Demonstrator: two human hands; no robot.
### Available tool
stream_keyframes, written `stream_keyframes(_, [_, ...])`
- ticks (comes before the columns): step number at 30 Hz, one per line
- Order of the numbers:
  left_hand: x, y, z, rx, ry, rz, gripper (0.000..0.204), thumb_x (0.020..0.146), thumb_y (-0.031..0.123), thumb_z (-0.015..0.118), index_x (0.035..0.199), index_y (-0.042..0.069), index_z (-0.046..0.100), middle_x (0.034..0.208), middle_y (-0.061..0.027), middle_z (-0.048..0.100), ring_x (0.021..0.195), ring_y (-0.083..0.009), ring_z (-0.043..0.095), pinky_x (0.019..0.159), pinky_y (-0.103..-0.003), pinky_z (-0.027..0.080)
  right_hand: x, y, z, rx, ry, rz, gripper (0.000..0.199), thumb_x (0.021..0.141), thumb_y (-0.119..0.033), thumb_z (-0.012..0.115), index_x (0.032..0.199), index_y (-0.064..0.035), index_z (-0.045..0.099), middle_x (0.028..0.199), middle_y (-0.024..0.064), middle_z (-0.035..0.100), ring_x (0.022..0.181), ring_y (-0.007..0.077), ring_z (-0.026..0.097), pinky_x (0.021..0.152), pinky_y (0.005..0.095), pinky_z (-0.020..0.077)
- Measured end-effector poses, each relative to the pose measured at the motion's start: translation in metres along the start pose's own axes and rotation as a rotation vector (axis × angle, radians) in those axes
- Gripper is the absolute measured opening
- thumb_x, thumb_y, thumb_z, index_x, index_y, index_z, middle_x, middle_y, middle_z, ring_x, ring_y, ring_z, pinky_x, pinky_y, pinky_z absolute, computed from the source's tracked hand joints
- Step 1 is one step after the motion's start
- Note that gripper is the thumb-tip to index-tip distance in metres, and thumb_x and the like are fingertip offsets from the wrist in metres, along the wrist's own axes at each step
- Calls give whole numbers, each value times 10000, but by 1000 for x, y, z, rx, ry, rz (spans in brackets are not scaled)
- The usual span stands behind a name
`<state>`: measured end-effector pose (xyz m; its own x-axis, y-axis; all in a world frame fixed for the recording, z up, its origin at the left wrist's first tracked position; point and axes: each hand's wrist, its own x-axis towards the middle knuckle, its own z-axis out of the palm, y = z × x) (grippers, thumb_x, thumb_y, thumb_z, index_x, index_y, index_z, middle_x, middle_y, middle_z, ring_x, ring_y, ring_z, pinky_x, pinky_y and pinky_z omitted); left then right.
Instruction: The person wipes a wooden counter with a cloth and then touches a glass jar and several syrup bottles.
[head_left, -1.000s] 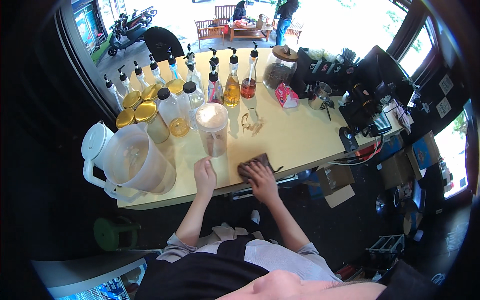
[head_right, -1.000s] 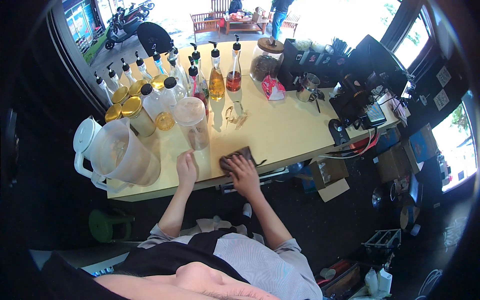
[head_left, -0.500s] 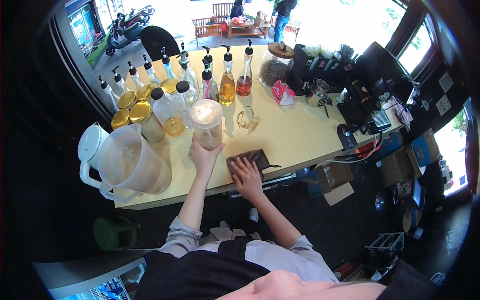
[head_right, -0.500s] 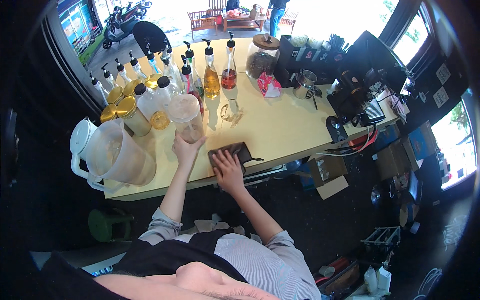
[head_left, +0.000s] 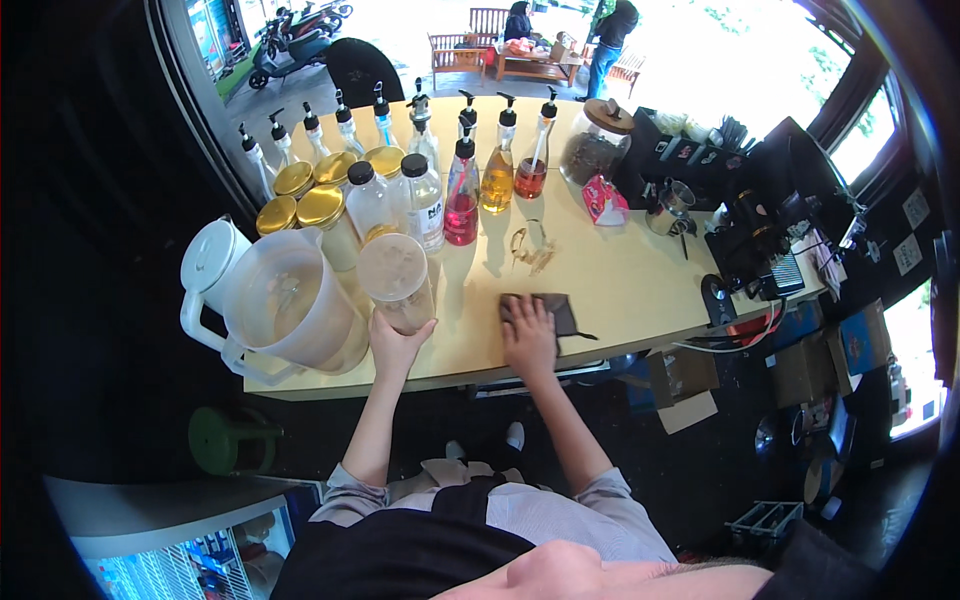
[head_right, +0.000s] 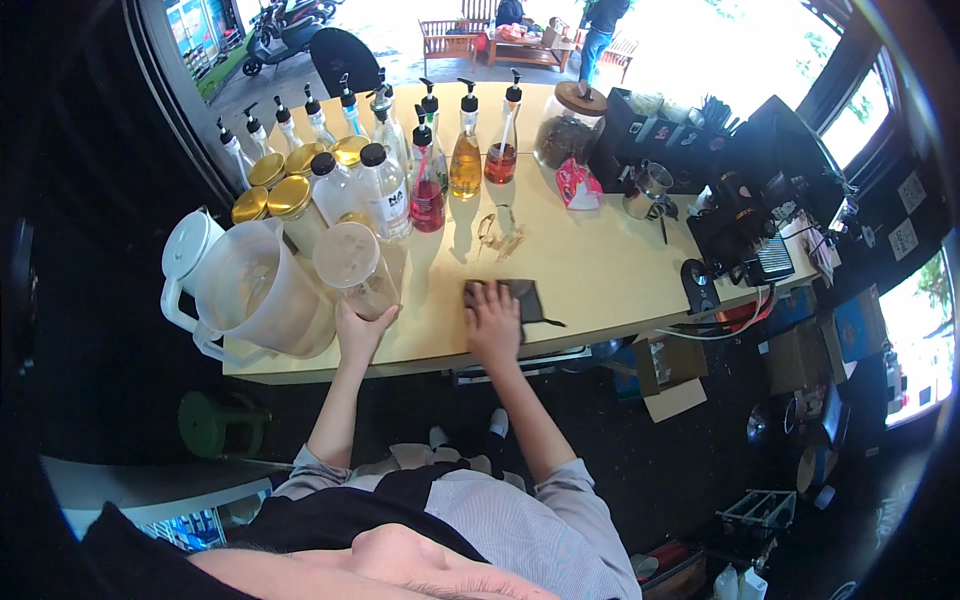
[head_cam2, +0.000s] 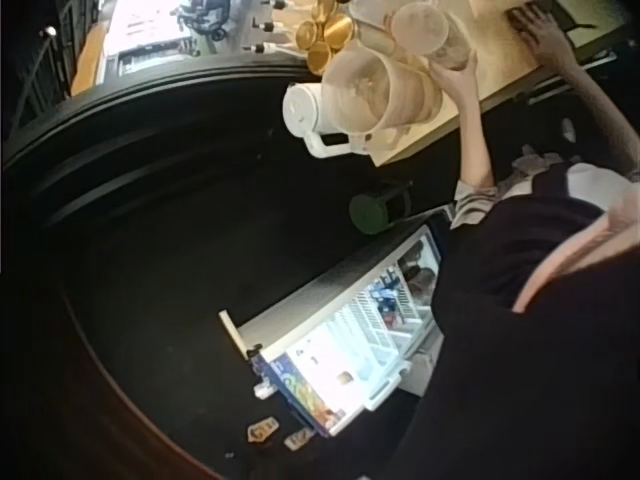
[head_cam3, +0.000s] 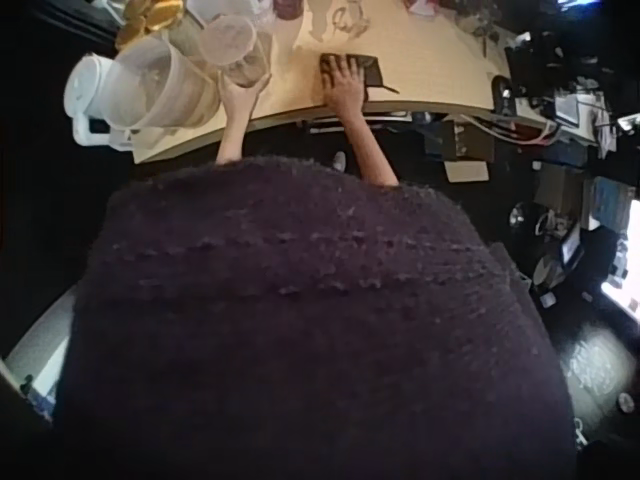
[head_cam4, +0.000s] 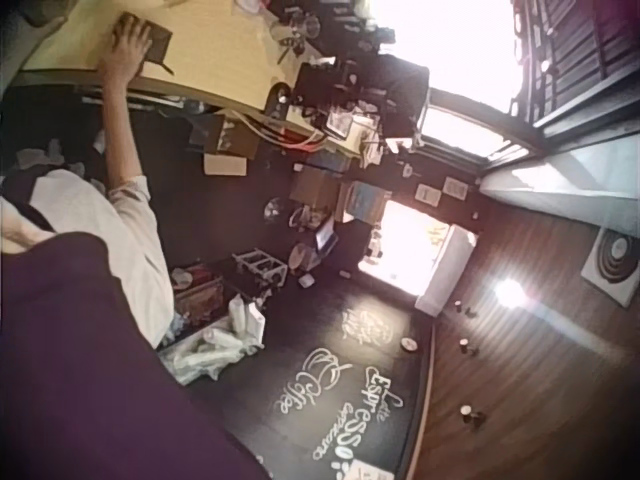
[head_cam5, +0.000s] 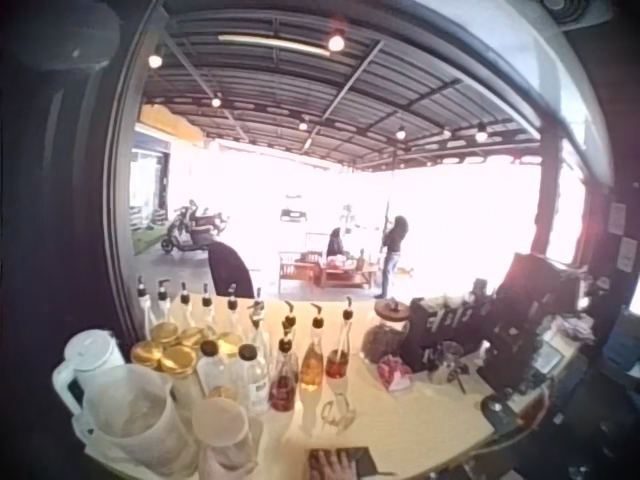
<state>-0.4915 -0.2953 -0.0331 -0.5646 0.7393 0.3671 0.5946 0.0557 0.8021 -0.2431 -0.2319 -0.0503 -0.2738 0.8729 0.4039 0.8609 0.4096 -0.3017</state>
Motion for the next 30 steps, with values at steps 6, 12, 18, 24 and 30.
stream_keyframes(6, [0, -10, 3, 5, 18, -31, 881, 616, 380, 927, 1218, -72, 470, 1157, -271, 572, 1111, -438, 550, 940, -501, 460, -18, -87, 19, 173, -131, -299, 580, 937, -323, 574, 1477, -143, 459, 1526, 129, 434, 1410, 359, 386, 1171, 520, 274])
stream_keyframes(12, [-2, -10, -2, -33, -2, -48, 931, 629, 370, 924, 1281, -75, 429, 1203, -275, 550, 1149, -437, 530, 979, -498, 440, -25, -45, -15, 95, -193, -269, 574, 932, -365, 599, 1479, -242, 477, 1549, 103, 416, 1429, 285, 382, 1173, 531, 257])
stream_keyframes(18, [1, -1, -5, -24, -23, -46, 925, 626, 366, 922, 1285, -56, 428, 1228, -261, 536, 1179, -426, 510, 1005, -514, 424, 20, -35, 13, -17, -117, -114, 555, 943, -380, 578, 1475, -256, 485, 1558, 115, 403, 1438, 315, 364, 1170, 559, 243])
stream_keyframes(24, [1, -4, -7, -5, -9, -4, 908, 626, 357, 921, 1275, -51, 435, 1216, -260, 542, 1168, -426, 519, 997, -510, 431, 66, -75, 47, 115, -182, -362, 553, 951, -367, 568, 1483, -264, 461, 1537, 90, 431, 1426, 320, 379, 1171, 542, 257])
stream_keyframes(30, [2, -5, 1, 3, -13, -31, 926, 626, 370, 927, 1280, -62, 433, 1210, -268, 547, 1151, -434, 534, 982, -501, 442, 90, -83, 66, 97, -114, -306, 528, 963, -359, 556, 1476, -259, 475, 1530, 81, 441, 1409, 316, 404, 1171, 530, 265])
